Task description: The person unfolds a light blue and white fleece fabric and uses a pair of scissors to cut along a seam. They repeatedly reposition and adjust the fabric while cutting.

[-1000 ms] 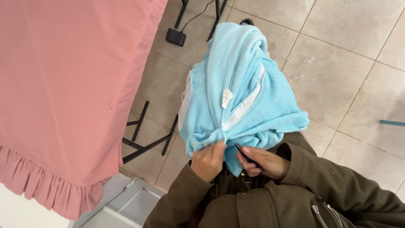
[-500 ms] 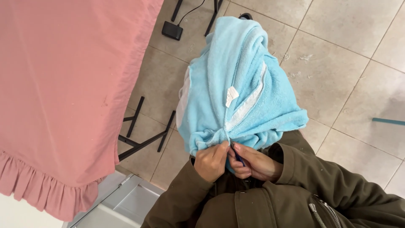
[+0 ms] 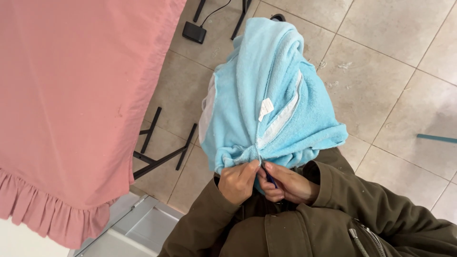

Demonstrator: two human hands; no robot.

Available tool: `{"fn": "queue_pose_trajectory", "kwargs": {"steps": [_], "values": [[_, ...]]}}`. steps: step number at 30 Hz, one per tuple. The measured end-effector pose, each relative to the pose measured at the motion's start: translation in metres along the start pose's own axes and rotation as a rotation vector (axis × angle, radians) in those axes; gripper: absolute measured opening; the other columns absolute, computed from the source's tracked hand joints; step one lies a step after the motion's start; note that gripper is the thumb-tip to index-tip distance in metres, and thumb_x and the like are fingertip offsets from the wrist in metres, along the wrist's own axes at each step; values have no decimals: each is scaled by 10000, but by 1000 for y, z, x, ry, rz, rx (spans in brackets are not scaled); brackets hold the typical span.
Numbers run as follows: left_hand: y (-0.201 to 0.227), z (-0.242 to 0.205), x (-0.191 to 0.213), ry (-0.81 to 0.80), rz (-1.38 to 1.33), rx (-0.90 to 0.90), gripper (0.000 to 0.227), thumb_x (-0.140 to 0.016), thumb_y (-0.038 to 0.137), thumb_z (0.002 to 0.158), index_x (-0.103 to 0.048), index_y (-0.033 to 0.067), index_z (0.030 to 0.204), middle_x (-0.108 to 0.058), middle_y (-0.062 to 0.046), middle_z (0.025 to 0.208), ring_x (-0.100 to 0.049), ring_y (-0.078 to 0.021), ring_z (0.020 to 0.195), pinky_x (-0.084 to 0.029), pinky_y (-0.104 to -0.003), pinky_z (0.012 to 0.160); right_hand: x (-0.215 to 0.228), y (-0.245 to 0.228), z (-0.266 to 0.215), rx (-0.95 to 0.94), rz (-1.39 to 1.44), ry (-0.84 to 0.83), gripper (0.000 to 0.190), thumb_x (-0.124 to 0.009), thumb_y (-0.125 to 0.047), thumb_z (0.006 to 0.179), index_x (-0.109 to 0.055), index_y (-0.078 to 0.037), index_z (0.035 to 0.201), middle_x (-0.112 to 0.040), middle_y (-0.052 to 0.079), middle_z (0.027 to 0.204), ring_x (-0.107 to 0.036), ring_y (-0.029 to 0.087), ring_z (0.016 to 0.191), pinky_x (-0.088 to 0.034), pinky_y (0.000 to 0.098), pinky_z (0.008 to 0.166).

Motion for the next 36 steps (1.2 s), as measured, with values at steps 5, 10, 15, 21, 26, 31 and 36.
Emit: {"fn": "queue_pose_trajectory", "kwargs": {"steps": [5, 10, 15, 21, 26, 31, 36], "values": [[1, 1, 1, 10, -5, -21, 252, -630, -66, 946, -606, -32, 1194, -720, -126, 863, -711, -267, 678, -534, -366, 554, 6, 1, 2, 18, 16, 53, 375, -301, -449, 1109, -436, -107, 1038, -414, 24, 776, -323, 109, 569, -315, 251, 517], [0, 0, 0, -15, 41, -37, 275, -634, -68, 933, -622, -23, 1204, -669, -110, 779, -679, -249, 625, -510, -367, 524, 8, 2, 2, 52, 50, 79, 386, -308, -436, 1120, -446, -92, 1011, -411, 19, 776, -323, 97, 568, -312, 237, 511], [-1, -1, -1, -9, 39, -41, 281, -645, -61, 934, -636, -23, 1212, -650, -103, 749, -660, -237, 598, -501, -364, 512, 9, 3, 1, 87, 24, 92, 366, -309, -410, 1124, -443, -94, 997, -405, 16, 765, -322, 97, 564, -304, 236, 502], [0, 1, 4, 23, -49, -1, 215, -625, -42, 975, -632, -22, 1189, -687, -125, 823, -688, -257, 653, -525, -365, 557, 6, 1, 0, 100, 22, 62, 362, -310, -406, 1130, -440, -95, 998, -399, 1, 746, -308, 82, 550, -293, 227, 490], [-5, -2, 3, 42, -210, 215, 113, -639, 23, 1006, -662, 13, 1117, -691, -137, 776, -682, -276, 612, -491, -369, 534, 5, 0, -1, 100, 34, 32, 349, -313, -407, 1128, -438, -108, 1001, -387, -11, 728, -301, 74, 540, -285, 222, 481], [-29, -14, -2, 65, -422, 497, 167, -615, 157, 1039, -681, 9, 1083, -595, -88, 678, -525, -115, 572, -414, -301, 532, 7, 0, -8, 22, 52, 36, 360, -330, -439, 1119, -433, -116, 999, -378, -11, 723, -292, 83, 544, -280, 238, 488], [-30, -3, 8, 40, -764, 565, 197, -580, 209, 1098, -626, 17, 1090, -610, -27, 824, -503, -42, 764, -429, -260, 681, -38, -70, -17, 599, -1021, 201, 327, -596, -355, 1055, -503, -51, 1129, -497, 67, 871, -474, 165, 679, -429, 283, 596]]}}
Point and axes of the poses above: each hand's wrist, its own z-axis towards the middle knuckle, its own x-axis out of the back of the hand, y = z × x, the point moved 3 cm from there along z, towards the middle knuckle
